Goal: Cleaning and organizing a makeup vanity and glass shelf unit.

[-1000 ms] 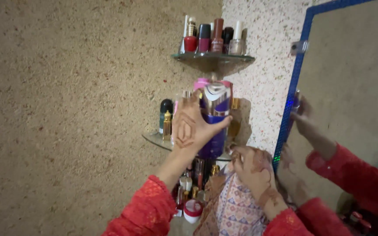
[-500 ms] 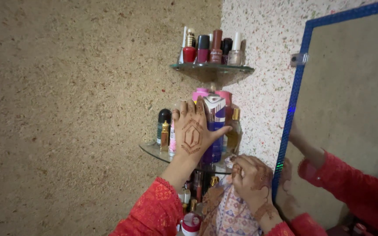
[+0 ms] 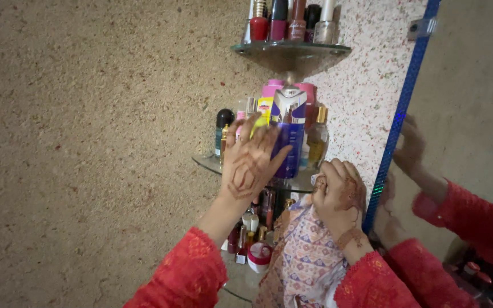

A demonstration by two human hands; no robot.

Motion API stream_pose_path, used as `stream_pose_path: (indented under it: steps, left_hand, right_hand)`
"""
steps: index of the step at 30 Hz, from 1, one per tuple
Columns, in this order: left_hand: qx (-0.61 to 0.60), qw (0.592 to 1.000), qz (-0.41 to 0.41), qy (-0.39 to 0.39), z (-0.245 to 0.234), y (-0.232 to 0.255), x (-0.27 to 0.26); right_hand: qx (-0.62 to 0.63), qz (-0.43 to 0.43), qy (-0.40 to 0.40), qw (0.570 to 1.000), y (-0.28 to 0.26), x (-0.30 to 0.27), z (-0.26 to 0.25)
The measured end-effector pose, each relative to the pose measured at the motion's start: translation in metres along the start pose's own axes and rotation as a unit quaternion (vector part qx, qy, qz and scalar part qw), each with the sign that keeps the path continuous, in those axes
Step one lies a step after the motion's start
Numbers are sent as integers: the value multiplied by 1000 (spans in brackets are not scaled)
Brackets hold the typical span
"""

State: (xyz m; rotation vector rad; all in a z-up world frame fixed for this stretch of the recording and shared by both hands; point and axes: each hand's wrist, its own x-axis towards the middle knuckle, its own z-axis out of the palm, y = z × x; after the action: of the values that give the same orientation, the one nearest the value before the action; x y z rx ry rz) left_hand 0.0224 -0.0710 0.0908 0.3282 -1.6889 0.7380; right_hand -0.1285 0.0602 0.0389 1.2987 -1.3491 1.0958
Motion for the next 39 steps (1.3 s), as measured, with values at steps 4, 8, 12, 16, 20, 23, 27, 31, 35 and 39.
stream_pose_path:
  steps: [4,8,12,16,20,23,27,31,35,39]
  left_hand:
    - [-70,997,42,4,-20,-10,-20]
    - [-119,983,139,-18,-51,-21,-33]
    - [-130,976,85,-151,-38,-37,-62]
    - [-199,955,-75,-208,-80,-51,-66]
    - [-361,906,-194,-103,-87,-70,-84]
    - [-525,766,-312,-204,-82,-85,-107]
    - [-487,659,-372,-435,-111,-75,-116]
    - [-542,659,-310,-419,-123,-79,-123]
    - [-521,637,-407,-396,-87,-88,-163]
    - [-582,763,-240,-150,-29,-107,-213]
  right_hand:
    - [-33,-20,10,999,-27,3,8]
    - [20,-8,-33,999,-52,5,30]
    - [21,-32,-13,999,-67,4,56]
    - [57,-79,-39,994,-83,-1,83]
    - [151,-139,52,977,-109,-7,97]
    - [234,-85,34,968,-130,-6,97]
    - [331,30,29,943,-152,-8,97]
    - [392,105,20,914,-159,-11,100]
    - [409,99,23,907,-149,4,86]
    - [150,128,70,978,-128,45,58]
